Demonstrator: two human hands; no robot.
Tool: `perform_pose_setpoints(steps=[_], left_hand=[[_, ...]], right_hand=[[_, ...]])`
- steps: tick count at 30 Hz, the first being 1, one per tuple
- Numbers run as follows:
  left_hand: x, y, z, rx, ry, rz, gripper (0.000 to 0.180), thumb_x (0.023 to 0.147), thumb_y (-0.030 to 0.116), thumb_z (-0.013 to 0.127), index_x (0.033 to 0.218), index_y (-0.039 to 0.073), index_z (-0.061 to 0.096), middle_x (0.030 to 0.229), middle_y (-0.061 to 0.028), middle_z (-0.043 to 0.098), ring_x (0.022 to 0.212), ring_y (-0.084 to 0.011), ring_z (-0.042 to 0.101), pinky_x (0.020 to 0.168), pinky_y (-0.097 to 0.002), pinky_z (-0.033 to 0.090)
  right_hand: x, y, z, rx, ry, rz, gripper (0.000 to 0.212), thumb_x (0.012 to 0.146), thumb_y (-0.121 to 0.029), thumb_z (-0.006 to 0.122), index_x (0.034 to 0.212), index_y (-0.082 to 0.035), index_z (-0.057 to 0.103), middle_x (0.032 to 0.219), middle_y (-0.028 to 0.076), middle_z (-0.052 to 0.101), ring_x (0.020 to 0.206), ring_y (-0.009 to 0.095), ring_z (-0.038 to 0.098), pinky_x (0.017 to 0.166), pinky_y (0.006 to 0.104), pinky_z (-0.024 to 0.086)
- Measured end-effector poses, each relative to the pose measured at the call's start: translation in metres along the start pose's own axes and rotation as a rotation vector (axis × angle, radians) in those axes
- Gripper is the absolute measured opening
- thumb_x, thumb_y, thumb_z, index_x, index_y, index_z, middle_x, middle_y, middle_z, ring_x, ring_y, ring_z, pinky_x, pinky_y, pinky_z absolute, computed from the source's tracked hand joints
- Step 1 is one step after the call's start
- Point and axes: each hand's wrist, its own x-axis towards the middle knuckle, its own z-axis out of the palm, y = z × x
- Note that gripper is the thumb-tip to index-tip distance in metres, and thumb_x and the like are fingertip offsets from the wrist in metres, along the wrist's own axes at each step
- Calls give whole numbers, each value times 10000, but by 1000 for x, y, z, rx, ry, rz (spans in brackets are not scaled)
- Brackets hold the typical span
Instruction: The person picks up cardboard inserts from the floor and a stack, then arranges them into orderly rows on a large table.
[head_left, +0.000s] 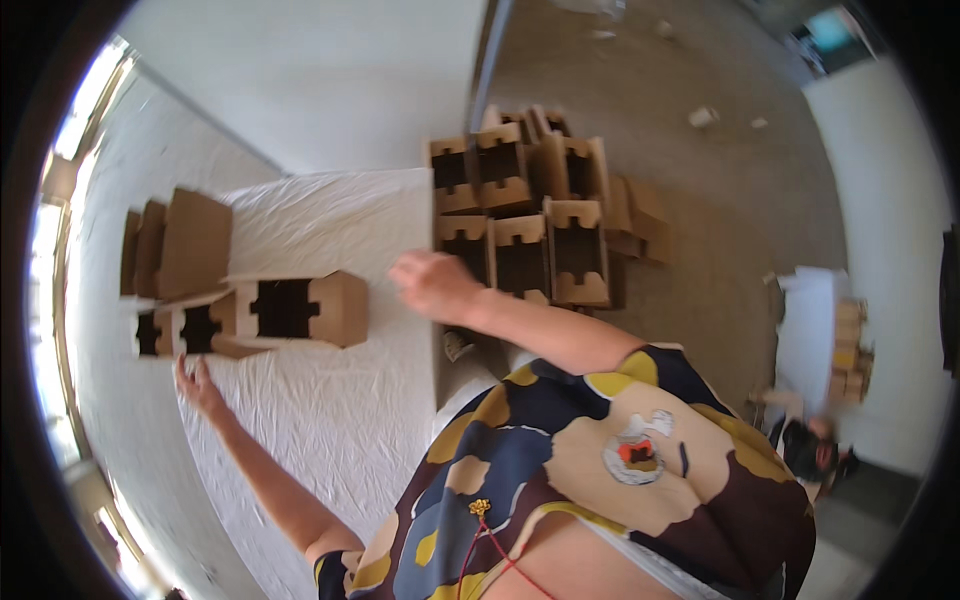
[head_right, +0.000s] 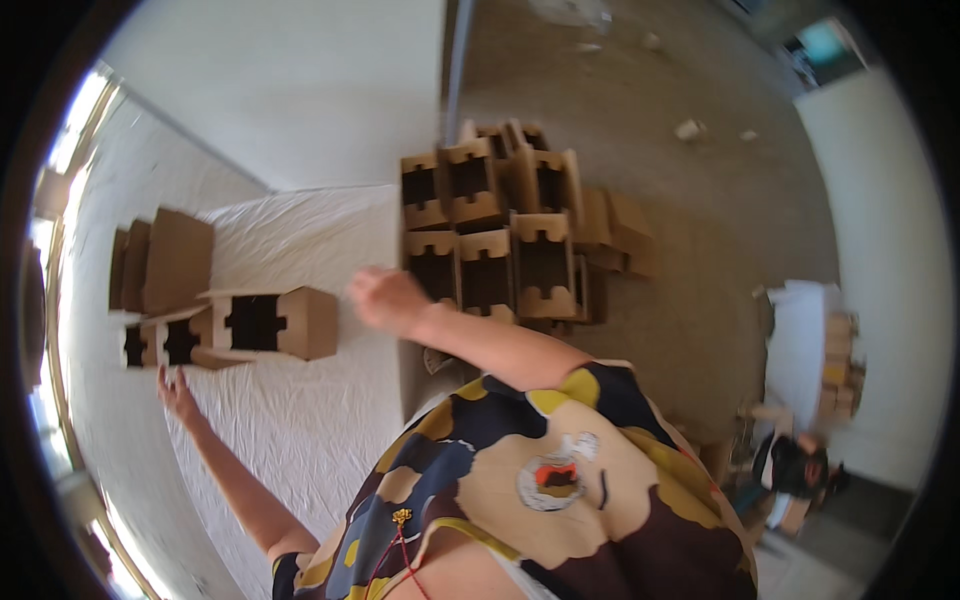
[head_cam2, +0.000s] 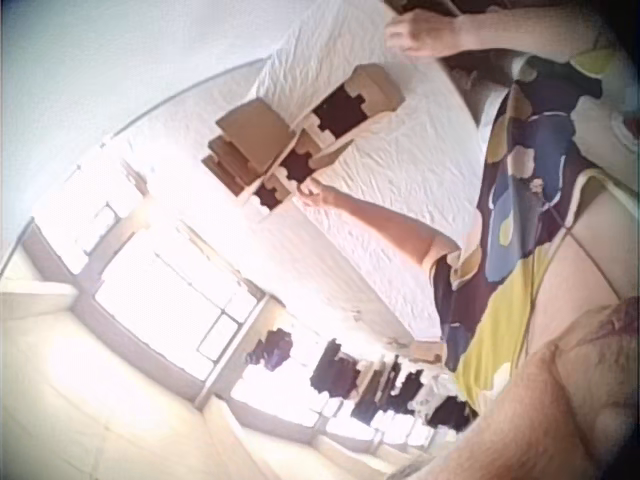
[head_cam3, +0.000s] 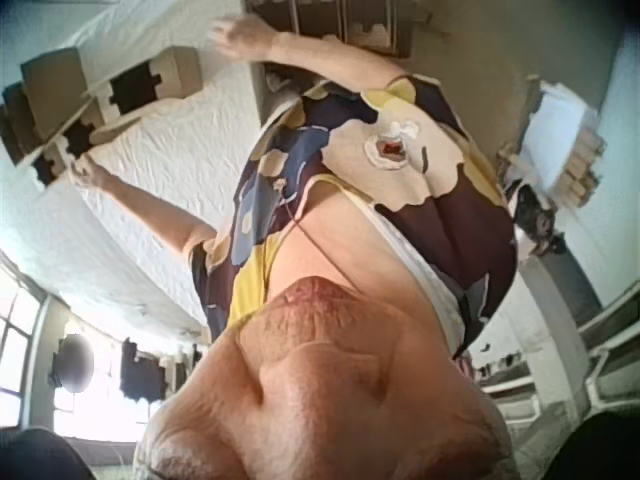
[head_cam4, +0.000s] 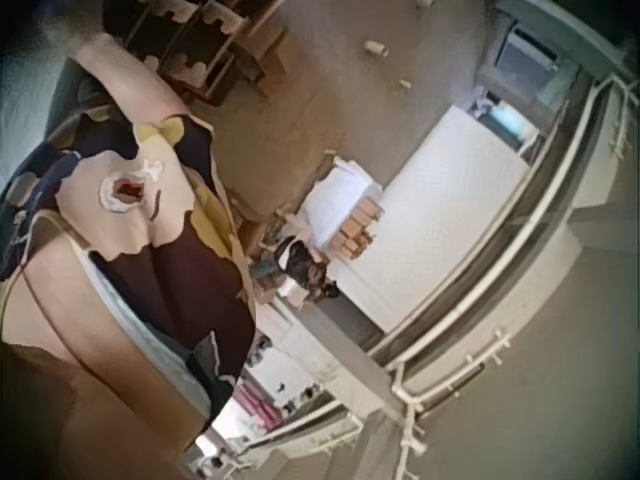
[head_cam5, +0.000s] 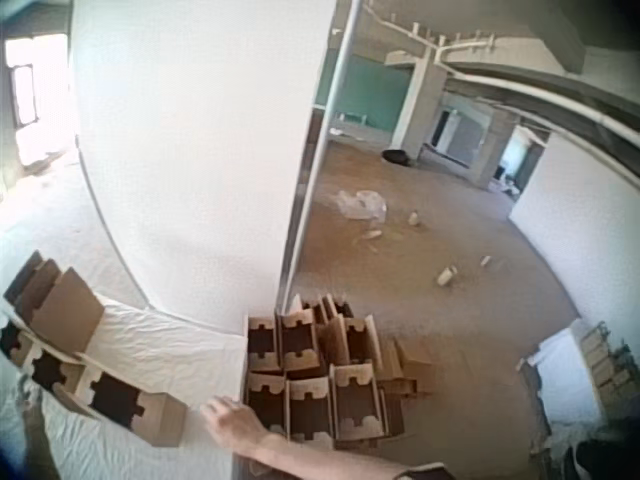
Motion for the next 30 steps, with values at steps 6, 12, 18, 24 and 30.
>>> perform_pose_setpoints(steps=[6,12,18,24,30], left_hand=[[11,94,75,-205,-107,-491,823,824,324,744,1507,261,290,1503,-78,339,1287,-312,418,864,-482,498],[30,61,58,-150,-120,-679,829,786,44,584,1498,323,264,1385,-76,443,1027,-277,539,694,-465,540],[3,1,20,-405,-114,-639,808,748,-74,461,1489,224,340,941,-59,547,679,-141,460,573,-314,461],[-38,-4,-35,-208,-70,-465,751,719,-94,442,1450,75,421,961,-84,568,654,-145,453,534,-287,388],[-98,46,-89,-75,180,-52,759,685,-73,417,1423,94,470,1421,-218,459,1253,-364,491,1008,-456,458]], right_hand=[[48,-70,34,-12,-31,-154,266,805,-269,675,892,-23,628,943,131,615,910,279,608,772,401,521],[69,-99,89,-43,-398,-15,182,791,-119,594,906,16,637,850,171,671,827,319,671,735,433,549],[70,-106,83,95,-424,-15,91,726,-85,579,680,-25,628,784,169,678,770,347,680,664,445,553],[43,-115,38,177,-283,-4,102,758,-83,571,715,-10,629,787,165,655,763,349,667,665,445,547],[-23,-107,-78,364,-13,-28,143,836,-134,603,797,2,626,836,136,633,729,314,653,664,430,537]])
